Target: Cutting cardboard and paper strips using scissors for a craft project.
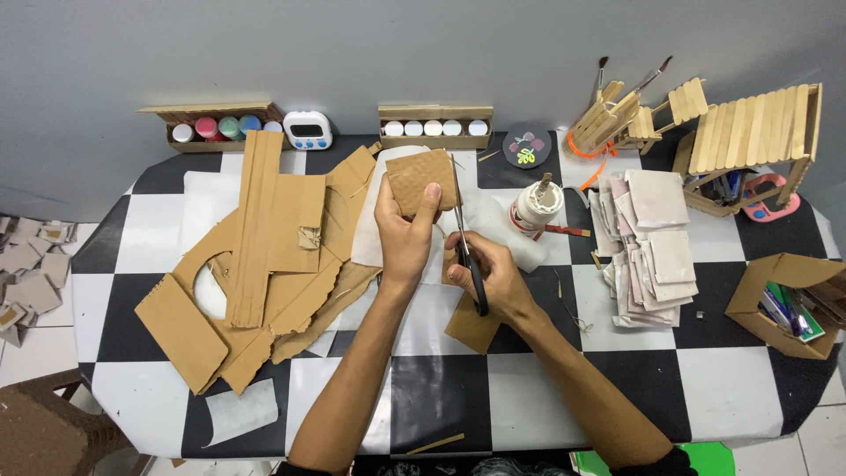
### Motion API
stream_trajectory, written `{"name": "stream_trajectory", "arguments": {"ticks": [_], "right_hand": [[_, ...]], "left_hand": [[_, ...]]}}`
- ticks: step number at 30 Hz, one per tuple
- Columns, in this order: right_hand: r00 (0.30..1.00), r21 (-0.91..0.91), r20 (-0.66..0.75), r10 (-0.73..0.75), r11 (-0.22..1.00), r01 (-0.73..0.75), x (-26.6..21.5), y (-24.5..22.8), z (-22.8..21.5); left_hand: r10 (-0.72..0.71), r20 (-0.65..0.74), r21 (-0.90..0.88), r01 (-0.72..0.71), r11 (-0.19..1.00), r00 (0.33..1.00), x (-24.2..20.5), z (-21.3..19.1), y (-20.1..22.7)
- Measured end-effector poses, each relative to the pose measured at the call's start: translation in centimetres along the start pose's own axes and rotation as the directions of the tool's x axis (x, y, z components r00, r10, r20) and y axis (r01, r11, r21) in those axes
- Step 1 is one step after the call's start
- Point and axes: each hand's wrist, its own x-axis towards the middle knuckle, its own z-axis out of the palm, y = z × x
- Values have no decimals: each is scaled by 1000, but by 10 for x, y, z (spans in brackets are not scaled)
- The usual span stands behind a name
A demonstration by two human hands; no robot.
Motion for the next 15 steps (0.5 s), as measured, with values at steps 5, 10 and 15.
{"name": "stream_trajectory", "arguments": {"ticks": [5, 10, 15], "right_hand": [[1000, 20, 15, -2, 1000, 1, -2, -13, 3], [1000, 21, 28, -7, 1000, 6, -3, -16, 1], [1000, 9, 16, -3, 1000, 3, -4, -23, 3]], "left_hand": [[32, -5, -13, -32, 999, 999, -3, 2, 3], [36, 2, -15, -36, 999, 999, -3, 3, 1], [14, -4, 42, -14, 999, 1000, -6, 4, 12]]}}
